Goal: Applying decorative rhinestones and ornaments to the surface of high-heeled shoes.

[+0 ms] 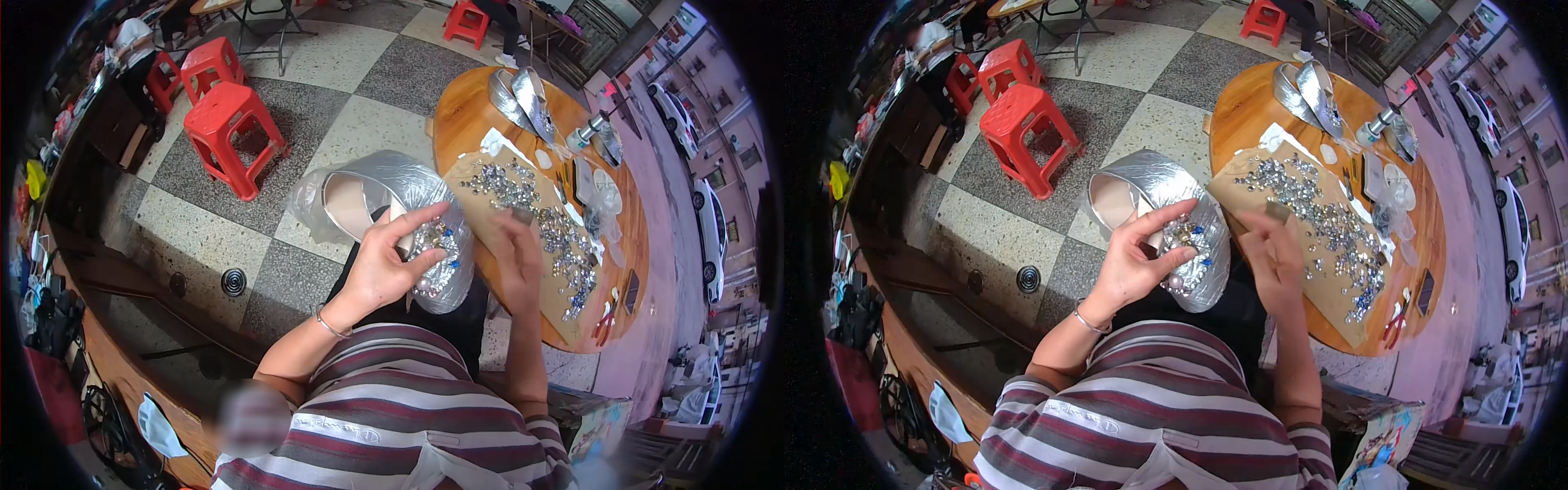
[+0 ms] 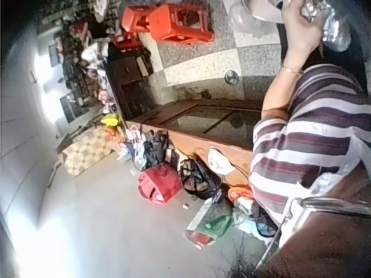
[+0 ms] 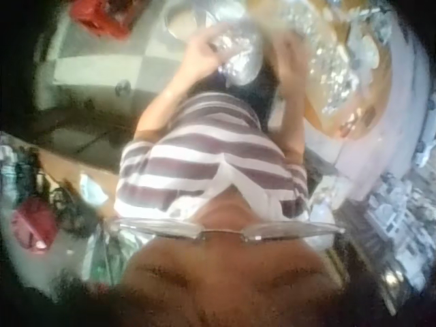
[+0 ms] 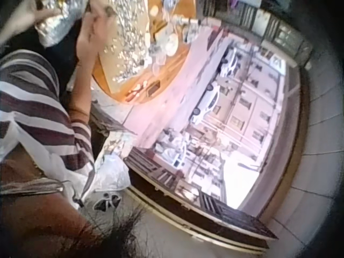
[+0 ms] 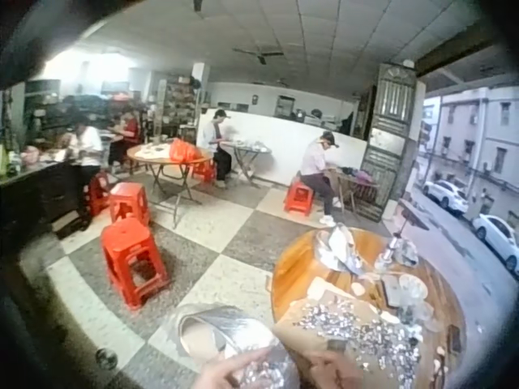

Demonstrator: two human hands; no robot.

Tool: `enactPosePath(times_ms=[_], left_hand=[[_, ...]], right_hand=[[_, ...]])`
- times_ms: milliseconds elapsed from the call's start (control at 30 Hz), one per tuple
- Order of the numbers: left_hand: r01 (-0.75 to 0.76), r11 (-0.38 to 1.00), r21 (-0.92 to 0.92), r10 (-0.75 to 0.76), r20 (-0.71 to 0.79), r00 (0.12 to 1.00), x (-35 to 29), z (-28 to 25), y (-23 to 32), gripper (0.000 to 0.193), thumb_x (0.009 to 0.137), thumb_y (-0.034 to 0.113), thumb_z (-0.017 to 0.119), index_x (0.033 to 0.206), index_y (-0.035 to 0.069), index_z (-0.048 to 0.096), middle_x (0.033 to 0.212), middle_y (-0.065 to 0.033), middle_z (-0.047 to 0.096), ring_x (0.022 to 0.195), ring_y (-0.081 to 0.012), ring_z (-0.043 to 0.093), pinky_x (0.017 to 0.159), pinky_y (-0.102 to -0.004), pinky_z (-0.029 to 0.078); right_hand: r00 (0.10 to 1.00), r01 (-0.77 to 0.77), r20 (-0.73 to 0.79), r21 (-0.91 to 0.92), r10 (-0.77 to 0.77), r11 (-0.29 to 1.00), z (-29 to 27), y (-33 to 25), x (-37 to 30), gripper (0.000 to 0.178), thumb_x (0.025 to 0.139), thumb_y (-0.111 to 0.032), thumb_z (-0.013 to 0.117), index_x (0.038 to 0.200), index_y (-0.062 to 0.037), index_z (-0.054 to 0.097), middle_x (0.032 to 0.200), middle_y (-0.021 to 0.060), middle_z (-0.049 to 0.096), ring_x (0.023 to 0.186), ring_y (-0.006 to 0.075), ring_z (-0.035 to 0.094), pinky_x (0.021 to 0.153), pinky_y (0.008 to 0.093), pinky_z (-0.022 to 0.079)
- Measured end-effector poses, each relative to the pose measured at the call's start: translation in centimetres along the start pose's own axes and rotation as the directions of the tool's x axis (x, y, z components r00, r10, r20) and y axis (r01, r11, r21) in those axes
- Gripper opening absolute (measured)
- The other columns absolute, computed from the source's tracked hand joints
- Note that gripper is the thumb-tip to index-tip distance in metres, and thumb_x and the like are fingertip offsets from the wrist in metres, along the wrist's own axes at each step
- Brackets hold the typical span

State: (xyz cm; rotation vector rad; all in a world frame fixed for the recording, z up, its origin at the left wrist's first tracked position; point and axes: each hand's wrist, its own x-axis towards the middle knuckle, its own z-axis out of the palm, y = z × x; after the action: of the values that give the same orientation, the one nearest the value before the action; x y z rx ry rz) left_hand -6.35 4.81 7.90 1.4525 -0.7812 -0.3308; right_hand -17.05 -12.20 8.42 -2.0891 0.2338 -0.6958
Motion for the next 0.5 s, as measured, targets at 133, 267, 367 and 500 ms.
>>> enactPosePath(times_ms=[133, 267, 367, 500], left_hand=[[-0.033, 0.999, 0.008, 0.033, 0.032, 0.999, 0.0, 0.9, -0.3, 0.051, 0.071, 0.0, 0.072, 0.119, 0.005, 0.057, 0.103, -0.009, 0.06, 0.096, -0.0143, 0.055, 0.084, -0.0262, 0.042], [0.026, 0.999, -0.024, -0.023, 0.099, 0.995, 0.0, 1.2, 0.4, 0.051, 0.07, 0.002, 0.072, 0.118, 0.009, 0.057, 0.109, -0.0137, 0.059, 0.098, -0.0231, 0.056, 0.087, -0.0322, 0.042], [0.096, 0.993, -0.064, -0.081, 0.205, 0.975, -0.2, 1.2, 0.9, 0.049, 0.073, -0.002, 0.07, 0.12, 0.003, 0.055, 0.113, -0.0078, 0.057, 0.101, -0.0124, 0.054, 0.085, -0.024, 0.043], [0.288, 0.907, -0.307, -0.192, 0.308, 0.932, 0.2, -0.1, 1.5, 0.05, 0.073, -0.005, 0.068, 0.121, 0.002, 0.053, 0.118, -0.0067, 0.055, 0.103, -0.0107, 0.053, 0.088, -0.0236, 0.044]], right_hand=[[0.933, 0.329, 0.24, -0.277, -0.267, 0.903, -0.3, -2.3, 0.7, 0.015, 0.085, -0.007, 0.058, 0.099, -0.0027, 0.061, 0.086, 0.002, 0.052, 0.083, 0.0124, 0.052, 0.069, 0.0289, 0.045], [0.917, 0.337, 0.316, -0.288, -0.243, 0.896, -0.7, -1.6, 0.2, 0.017, 0.087, -0.008, 0.055, 0.102, -0.0011, 0.055, 0.086, 0.0029, 0.053, 0.07, 0.01, 0.052, 0.059, 0.025, 0.042], [0.985, -0.083, 0.17, 0.247, 0.041, 0.965, -1.3, -1.5, -0.2, 0.015, 0.087, -0.008, 0.055, 0.101, -0.0023, 0.053, 0.085, 0.0025, 0.054, 0.066, 0.009, 0.05, 0.054, 0.0228, 0.04], [0.918, -0.337, 0.036, 0.595, 0.394, 0.73, -7.1, -3.6, 0.8, 0.013, 0.088, -0.009, 0.054, 0.1, -0.0029, 0.05, 0.076, -0.0003, 0.053, 0.058, 0.0046, 0.048, 0.048, 0.0198, 0.037]])
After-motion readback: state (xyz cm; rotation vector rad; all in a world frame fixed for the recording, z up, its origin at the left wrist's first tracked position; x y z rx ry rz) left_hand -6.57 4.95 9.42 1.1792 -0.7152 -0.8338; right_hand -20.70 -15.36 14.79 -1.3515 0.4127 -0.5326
